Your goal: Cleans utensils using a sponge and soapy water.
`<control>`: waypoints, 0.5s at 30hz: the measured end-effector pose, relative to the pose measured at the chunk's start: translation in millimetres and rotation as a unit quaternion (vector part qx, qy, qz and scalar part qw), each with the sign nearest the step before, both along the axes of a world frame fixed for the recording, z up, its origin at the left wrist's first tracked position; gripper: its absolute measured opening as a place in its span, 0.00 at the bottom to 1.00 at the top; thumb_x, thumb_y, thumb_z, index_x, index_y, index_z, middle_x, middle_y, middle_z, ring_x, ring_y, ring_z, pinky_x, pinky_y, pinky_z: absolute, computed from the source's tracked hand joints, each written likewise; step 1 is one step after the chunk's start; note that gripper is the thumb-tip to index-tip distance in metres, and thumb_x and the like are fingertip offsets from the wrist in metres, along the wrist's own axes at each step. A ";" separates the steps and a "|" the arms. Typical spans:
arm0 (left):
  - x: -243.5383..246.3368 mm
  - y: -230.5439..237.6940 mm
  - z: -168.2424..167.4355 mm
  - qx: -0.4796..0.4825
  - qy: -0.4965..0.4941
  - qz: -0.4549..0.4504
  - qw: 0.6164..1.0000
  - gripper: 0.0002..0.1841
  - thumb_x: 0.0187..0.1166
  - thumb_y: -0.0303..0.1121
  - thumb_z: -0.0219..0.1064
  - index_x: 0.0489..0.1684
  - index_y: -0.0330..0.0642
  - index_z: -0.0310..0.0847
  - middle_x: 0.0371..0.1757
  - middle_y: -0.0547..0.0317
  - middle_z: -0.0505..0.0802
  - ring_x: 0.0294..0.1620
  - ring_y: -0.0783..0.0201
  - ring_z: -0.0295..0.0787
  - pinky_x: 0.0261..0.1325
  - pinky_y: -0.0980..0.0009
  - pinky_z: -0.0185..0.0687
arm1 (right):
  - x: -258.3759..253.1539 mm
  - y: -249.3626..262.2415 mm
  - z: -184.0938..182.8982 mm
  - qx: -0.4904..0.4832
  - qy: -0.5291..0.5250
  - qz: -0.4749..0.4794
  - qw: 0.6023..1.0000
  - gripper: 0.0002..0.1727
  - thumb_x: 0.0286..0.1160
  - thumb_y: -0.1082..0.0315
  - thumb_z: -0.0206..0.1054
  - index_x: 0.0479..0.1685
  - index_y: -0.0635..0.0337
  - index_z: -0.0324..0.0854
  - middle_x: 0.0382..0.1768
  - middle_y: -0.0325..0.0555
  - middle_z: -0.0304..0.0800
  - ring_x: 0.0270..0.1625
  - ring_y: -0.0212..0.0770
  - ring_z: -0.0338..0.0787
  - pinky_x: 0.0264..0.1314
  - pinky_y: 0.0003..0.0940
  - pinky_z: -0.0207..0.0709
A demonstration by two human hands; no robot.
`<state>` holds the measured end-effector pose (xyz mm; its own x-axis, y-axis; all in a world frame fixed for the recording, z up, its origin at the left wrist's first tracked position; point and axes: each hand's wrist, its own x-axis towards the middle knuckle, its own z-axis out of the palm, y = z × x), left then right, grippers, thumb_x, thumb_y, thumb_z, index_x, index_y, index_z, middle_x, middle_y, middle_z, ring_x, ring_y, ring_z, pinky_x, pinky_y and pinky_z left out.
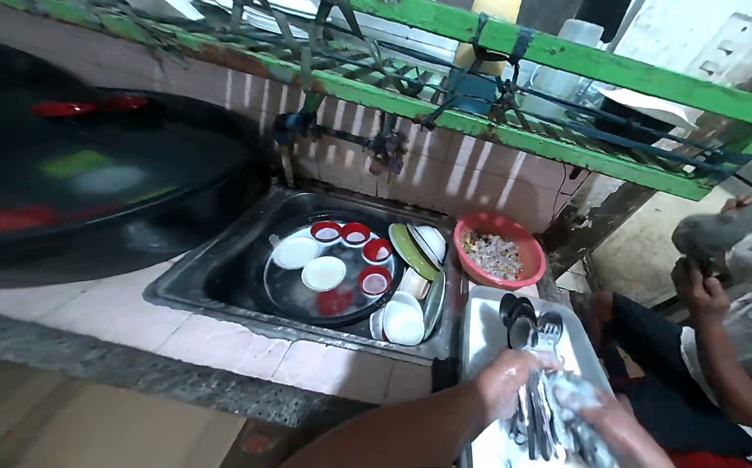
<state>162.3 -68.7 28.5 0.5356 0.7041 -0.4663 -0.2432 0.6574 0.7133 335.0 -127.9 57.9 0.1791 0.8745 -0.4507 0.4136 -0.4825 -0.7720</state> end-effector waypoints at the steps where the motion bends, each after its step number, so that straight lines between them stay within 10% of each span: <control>1: -1.8 -0.5 2.9 0.005 -0.001 -0.022 1.000 0.18 0.79 0.39 0.71 0.60 0.39 0.86 0.59 0.52 0.92 0.63 0.59 0.87 0.68 0.55 0.82 | -7.9 -4.4 -0.3 -0.027 -0.010 0.036 0.999 0.26 0.77 0.64 0.70 0.71 0.68 0.76 0.54 0.54 0.90 0.52 0.41 0.89 0.60 0.45 0.84; 4: -2.8 3.2 7.0 -0.011 -0.025 -0.012 1.000 0.07 0.84 0.34 0.66 0.43 0.40 0.84 0.34 0.61 0.91 0.39 0.65 0.91 0.50 0.66 0.88 | -10.6 -15.2 -4.6 -0.105 -0.028 0.129 0.986 0.31 0.78 0.65 0.70 0.78 0.68 0.70 0.63 0.60 0.86 0.62 0.47 0.88 0.69 0.49 0.80; 7: -0.3 11.0 -1.5 -0.055 -0.008 0.064 0.996 0.08 0.86 0.36 0.64 0.49 0.41 0.81 0.28 0.62 0.82 0.25 0.65 0.83 0.35 0.68 0.86 | 5.7 -21.9 -19.9 -0.127 -0.078 0.174 0.973 0.38 0.70 0.63 0.78 0.80 0.67 0.67 0.65 0.61 0.85 0.65 0.52 0.88 0.72 0.53 0.80; 12: -0.4 8.8 -6.5 -0.094 0.008 0.042 0.995 0.09 0.90 0.32 0.53 0.56 0.40 0.75 0.36 0.56 0.84 0.28 0.63 0.84 0.34 0.66 0.85 | 0.4 -28.5 -42.1 -0.057 -0.183 0.083 0.978 0.37 0.65 0.64 0.80 0.75 0.70 0.73 0.63 0.66 0.87 0.67 0.59 0.88 0.74 0.60 0.76; 15: 1.8 4.4 -4.0 -0.051 0.054 -0.009 0.997 0.07 0.84 0.28 0.61 0.52 0.37 0.80 0.35 0.58 0.88 0.29 0.65 0.85 0.36 0.68 0.85 | 3.3 -32.1 -32.2 0.102 -0.021 -0.076 0.992 0.32 0.66 0.74 0.73 0.73 0.74 0.71 0.51 0.57 0.89 0.48 0.44 0.91 0.54 0.44 0.87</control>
